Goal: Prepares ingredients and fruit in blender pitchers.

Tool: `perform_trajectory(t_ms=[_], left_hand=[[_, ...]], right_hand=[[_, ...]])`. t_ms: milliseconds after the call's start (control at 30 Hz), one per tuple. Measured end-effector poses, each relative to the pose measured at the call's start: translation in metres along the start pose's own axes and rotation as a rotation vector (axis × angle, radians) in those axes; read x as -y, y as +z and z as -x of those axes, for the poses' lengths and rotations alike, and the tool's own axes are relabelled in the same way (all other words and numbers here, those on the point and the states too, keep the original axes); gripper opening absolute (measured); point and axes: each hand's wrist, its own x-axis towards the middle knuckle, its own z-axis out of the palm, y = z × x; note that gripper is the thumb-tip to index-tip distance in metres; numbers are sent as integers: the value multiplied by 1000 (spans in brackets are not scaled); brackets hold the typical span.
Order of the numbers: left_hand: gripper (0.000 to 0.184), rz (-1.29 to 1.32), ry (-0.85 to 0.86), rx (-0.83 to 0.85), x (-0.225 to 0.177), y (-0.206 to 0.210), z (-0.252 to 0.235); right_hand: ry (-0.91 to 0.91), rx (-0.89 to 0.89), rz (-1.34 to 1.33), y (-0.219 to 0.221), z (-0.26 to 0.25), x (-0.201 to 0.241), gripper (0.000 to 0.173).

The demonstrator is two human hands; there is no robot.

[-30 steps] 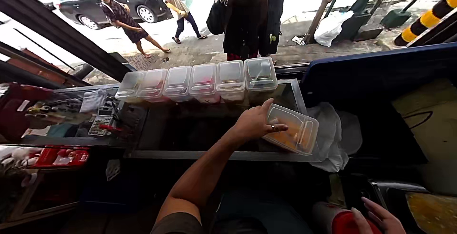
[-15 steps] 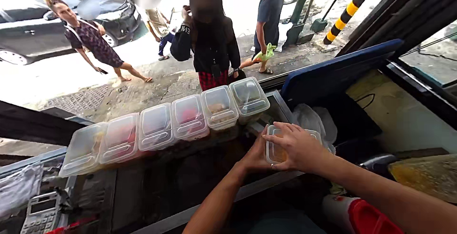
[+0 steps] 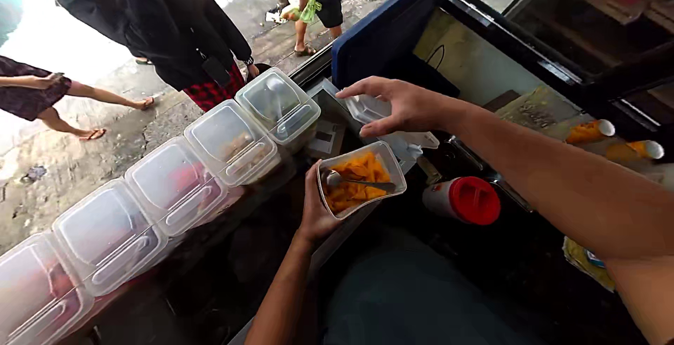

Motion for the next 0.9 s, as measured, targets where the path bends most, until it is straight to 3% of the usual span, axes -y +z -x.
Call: perform_trajectory(t_ms=[67,133,233,333,367,433,500,533,600,667,733,833,900], left_hand=[[125,-65,8,-53,-19,-20,24],[122,-139,25,-99,-40,-38,42],[118,-237,45,-150,-72,-53,55],[113,-303,84,-167,-95,-55,52],[111,-325,101,-167,-100,-53,47],[108,-371,143,-164,-106,-47,35],[108,-420,175,-152,-105,-35,22],[107,-446,188,-134,-103,-30,15],[108,-481,230,-77,-95,-11,-2],[107,-494,298,-17,-83,19,-28],[104,-519,373,39,-74,53,-54],[101,-506,443,117,-68,105,-88],[102,-482,443,177,-68,140,-109]], right_hand=[[158,-74,67,-7,4,-38,79],[239,-45,214,23,6,-81,92],[159,57,359,96,5,-101,100],[-16,74,375,136,5,-99,91],[-61,26,343,132,9,-96,82],[-109,-256,240,106,31,-79,50],[-116,-513,129,70,65,-37,25],[-146,-528,126,59,83,-14,18],[-157,-328,280,52,114,16,19],[31,-21,497,42,133,25,23],[265,140,541,22,141,20,18],[444,149,501,-13,164,-3,13],[424,20,461,-33,194,-29,13]])
